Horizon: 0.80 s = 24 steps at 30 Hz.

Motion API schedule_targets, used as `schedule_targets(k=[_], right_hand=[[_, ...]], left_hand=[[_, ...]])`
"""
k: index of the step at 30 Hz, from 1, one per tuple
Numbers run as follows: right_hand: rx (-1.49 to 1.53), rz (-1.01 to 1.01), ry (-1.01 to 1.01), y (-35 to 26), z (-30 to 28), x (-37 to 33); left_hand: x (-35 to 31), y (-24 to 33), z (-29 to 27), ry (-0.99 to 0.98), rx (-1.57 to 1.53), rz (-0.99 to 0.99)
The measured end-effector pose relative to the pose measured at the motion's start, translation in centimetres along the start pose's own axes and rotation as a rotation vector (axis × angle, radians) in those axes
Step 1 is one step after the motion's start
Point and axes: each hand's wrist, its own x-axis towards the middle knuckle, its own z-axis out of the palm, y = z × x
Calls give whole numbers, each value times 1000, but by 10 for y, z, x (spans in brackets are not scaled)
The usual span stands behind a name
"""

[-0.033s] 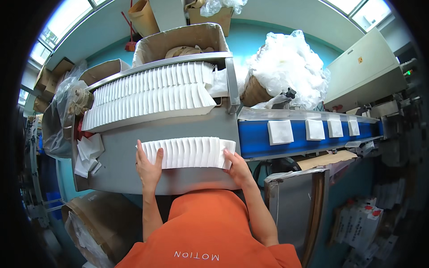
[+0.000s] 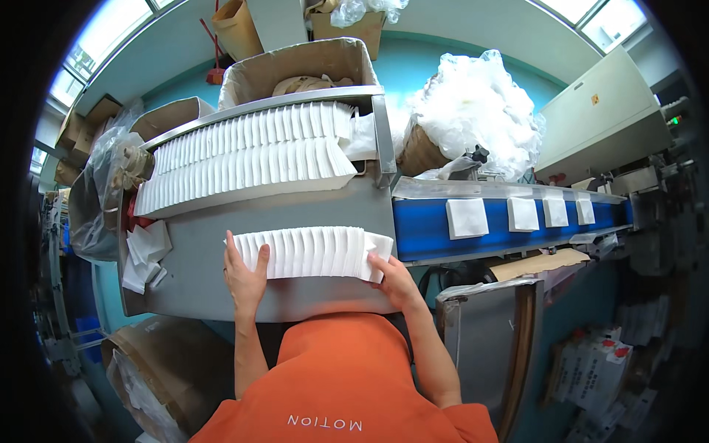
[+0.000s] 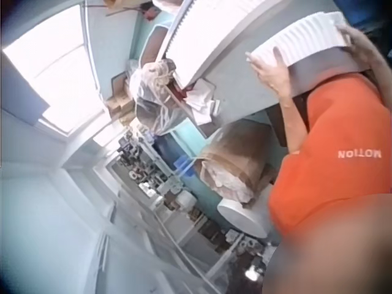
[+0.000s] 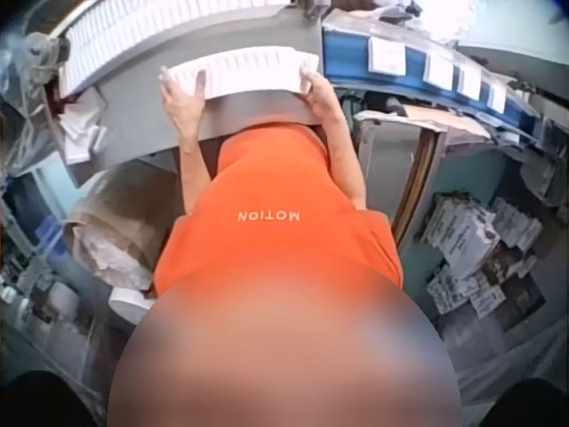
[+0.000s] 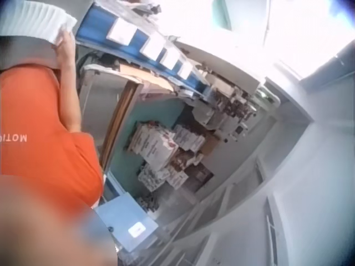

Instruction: The recorder organizes stacks of pleated filter paper on a conveyor belt, moving them from a supply area to the conveyor and using weights to hold stacks in place.

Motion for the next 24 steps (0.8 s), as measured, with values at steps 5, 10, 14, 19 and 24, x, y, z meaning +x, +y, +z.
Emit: schedule_targets(k=[5,10,14,19,24], right_hand=[[196,-256,262,-15,-12,2],[-805,-556,228,-7,42,-2],[20,-146,37,1,35,3],[34,-179,145,5,-3,2],[-379,-419,162,-8,12,7]], left_hand=[[1,5,-1,-54,10,15],[-4,12,2,-60,11,34],[-2,7,5,-9,19,2],[1,8,-1,-53,-14,22],[-5,17,-2,-176,-122,81]])
